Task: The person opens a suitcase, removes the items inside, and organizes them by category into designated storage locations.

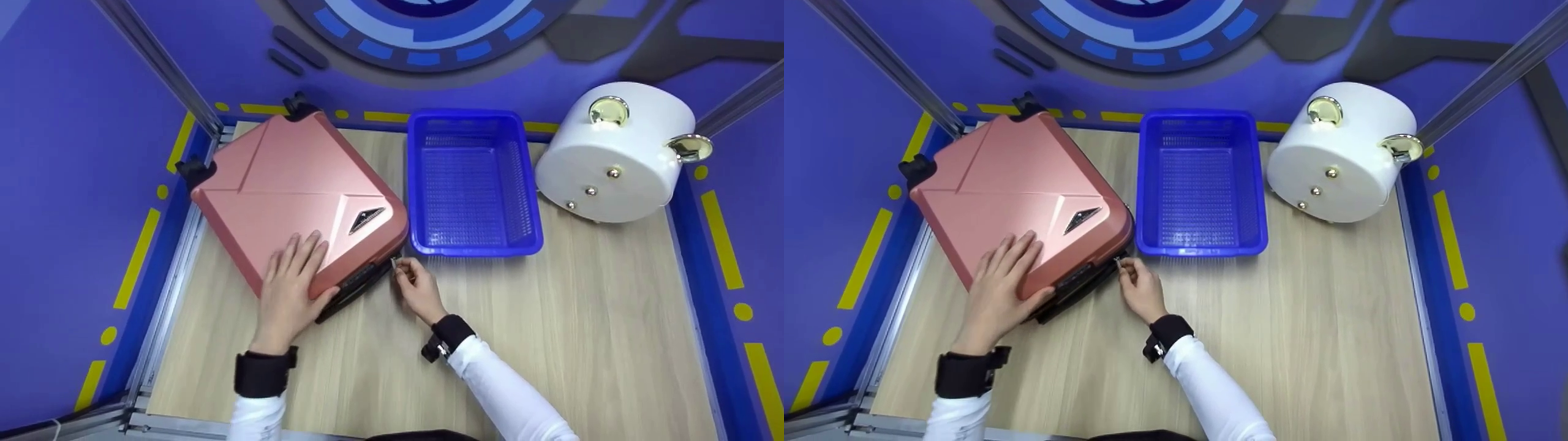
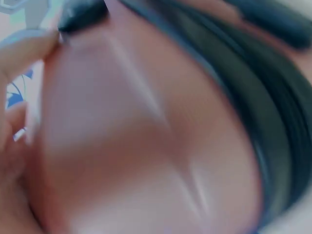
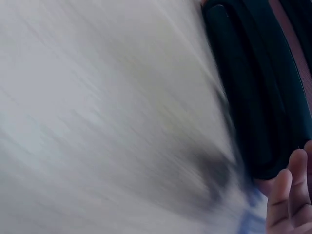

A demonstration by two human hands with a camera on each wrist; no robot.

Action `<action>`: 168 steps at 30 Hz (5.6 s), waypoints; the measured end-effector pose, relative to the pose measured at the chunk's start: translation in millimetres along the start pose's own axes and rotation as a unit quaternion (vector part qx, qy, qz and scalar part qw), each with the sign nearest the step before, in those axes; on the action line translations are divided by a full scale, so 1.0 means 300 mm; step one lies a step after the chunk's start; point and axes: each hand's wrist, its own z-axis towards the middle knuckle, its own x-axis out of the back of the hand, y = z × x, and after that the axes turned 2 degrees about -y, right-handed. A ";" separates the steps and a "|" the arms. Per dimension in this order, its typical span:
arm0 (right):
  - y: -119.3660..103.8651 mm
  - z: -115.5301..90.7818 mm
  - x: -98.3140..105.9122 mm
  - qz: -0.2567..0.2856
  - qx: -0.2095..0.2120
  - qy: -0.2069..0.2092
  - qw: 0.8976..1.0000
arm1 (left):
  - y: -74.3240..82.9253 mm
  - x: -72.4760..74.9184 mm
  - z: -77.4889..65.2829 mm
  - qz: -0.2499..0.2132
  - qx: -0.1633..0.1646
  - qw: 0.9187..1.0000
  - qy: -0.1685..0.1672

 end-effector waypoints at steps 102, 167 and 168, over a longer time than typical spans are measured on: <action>-0.002 -0.051 -0.037 -0.095 0.101 -0.031 0.990 | -0.008 -0.208 0.116 0.102 -0.046 0.974 0.197; -0.037 -0.051 0.050 -0.249 0.196 0.050 0.947 | -0.069 -0.131 0.197 0.071 -0.008 0.994 0.079; -0.037 -0.056 0.044 -0.255 0.201 0.055 0.944 | -0.068 -0.131 0.196 0.068 -0.006 0.994 0.081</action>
